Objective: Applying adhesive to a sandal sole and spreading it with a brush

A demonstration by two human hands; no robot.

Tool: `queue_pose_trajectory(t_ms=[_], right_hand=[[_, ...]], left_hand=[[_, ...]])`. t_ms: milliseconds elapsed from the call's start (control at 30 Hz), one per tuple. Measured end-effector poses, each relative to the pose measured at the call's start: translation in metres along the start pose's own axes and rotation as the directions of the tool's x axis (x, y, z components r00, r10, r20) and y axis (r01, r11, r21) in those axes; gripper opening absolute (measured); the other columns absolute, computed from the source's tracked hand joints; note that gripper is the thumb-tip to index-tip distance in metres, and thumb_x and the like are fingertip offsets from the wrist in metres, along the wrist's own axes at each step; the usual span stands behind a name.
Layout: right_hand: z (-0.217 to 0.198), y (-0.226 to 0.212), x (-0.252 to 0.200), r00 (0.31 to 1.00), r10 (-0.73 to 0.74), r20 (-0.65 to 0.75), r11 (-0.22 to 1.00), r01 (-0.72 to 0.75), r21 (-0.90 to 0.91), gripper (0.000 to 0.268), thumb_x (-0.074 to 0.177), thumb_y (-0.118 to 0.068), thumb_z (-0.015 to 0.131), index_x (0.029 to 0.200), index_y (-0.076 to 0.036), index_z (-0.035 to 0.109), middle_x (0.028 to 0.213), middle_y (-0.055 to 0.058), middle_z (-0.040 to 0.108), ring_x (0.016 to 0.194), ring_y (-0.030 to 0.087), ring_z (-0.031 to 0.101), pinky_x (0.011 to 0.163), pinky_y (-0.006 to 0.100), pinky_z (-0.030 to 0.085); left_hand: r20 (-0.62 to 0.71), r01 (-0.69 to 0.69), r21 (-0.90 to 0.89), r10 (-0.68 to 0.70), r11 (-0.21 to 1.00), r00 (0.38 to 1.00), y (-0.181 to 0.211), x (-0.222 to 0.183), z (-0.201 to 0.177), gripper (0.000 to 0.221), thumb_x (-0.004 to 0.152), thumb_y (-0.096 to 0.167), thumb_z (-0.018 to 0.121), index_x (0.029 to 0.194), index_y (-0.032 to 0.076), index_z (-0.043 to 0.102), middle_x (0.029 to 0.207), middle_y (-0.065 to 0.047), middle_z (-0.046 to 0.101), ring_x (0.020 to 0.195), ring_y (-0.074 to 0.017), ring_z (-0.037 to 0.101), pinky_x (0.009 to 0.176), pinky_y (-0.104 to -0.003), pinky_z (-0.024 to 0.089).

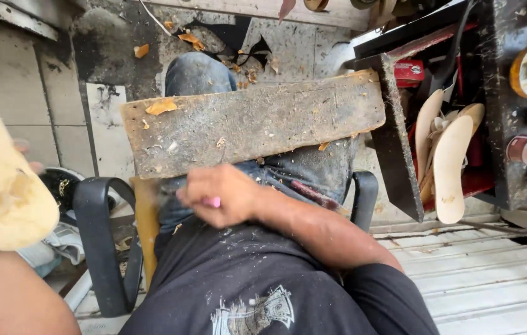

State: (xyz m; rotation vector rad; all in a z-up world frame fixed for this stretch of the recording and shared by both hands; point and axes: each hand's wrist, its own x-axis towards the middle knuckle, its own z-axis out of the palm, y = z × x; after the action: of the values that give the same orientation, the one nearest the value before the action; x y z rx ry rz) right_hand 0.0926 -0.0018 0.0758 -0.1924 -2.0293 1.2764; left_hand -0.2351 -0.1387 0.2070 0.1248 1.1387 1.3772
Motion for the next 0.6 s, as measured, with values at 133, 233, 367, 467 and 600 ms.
queue_pose_trajectory(t_ms=[133, 233, 367, 467, 600], right_hand=[[-0.089, -0.001, -0.011, 0.954, 0.275, 0.116, 0.923, -0.229, -0.309, 0.021, 0.081, -0.004, 0.045, 0.083, -0.011, 0.066, 0.08, 0.007, 0.064, 0.077, 0.026, 0.062, 0.068, 0.041, 0.051], [-0.142, 0.039, 0.007, 0.76, 0.648, 0.058, 0.619, -0.48, -0.621, 0.038, 0.086, -0.007, 0.04, 0.112, -0.013, 0.067, 0.122, 0.01, 0.064, 0.102, 0.029, 0.068, 0.08, 0.045, 0.057], [-0.153, 0.068, 0.046, 0.204, 0.972, 0.114, 0.181, -0.349, -0.92, 0.045, 0.09, -0.054, 0.068, 0.118, -0.02, 0.071, 0.096, 0.004, 0.075, 0.081, 0.023, 0.067, 0.069, 0.039, 0.051], [-0.162, 0.047, 0.063, 0.278, 0.936, 0.216, 0.271, -0.177, -0.946, 0.04, 0.077, -0.053, 0.088, 0.075, -0.02, 0.065, 0.055, -0.005, 0.05, 0.051, 0.013, 0.041, 0.051, 0.028, 0.032], [-0.167, -0.059, 0.077, 0.434, 0.847, 0.306, 0.352, -0.028, -0.936, 0.013, 0.083, -0.038, 0.074, 0.074, -0.031, 0.069, 0.062, -0.011, 0.061, 0.052, 0.011, 0.048, 0.051, 0.03, 0.036]], left_hand=[[-0.124, -0.072, 0.045, 0.077, 0.996, 0.989, -0.069, 0.019, -0.033, 0.095, 0.068, 0.016, 0.059, 0.162, 0.005, 0.045, 0.15, -0.017, 0.058, 0.124, -0.047, 0.061, 0.095, -0.067, 0.052], [-0.14, -0.067, -0.046, 0.06, 0.997, 0.988, -0.106, 0.039, -0.073, 0.086, 0.069, 0.013, 0.06, 0.154, 0.0, 0.051, 0.137, -0.023, 0.062, 0.111, -0.048, 0.065, 0.089, -0.063, 0.056], [-0.073, -0.034, -0.019, 0.032, 0.999, 0.997, -0.103, 0.061, -0.048, 0.082, 0.069, 0.014, 0.057, 0.15, -0.002, 0.052, 0.108, -0.032, 0.067, 0.089, -0.0402, 0.069, 0.073, -0.046, 0.058], [-0.1, -0.15, -0.074, 0.142, 0.986, 0.985, -0.087, 0.041, -0.07, 0.086, 0.069, 0.013, 0.065, 0.153, 0.005, 0.051, 0.12, -0.025, 0.07, 0.094, -0.0381, 0.073, 0.077, -0.049, 0.061], [-0.17, -0.293, -0.232, 0.258, 0.928, 0.951, -0.067, 0.005, -0.107, 0.093, 0.069, 0.014, 0.078, 0.157, 0.004, 0.05, 0.125, -0.025, 0.071, 0.094, -0.0444, 0.075, 0.078, -0.052, 0.063]])
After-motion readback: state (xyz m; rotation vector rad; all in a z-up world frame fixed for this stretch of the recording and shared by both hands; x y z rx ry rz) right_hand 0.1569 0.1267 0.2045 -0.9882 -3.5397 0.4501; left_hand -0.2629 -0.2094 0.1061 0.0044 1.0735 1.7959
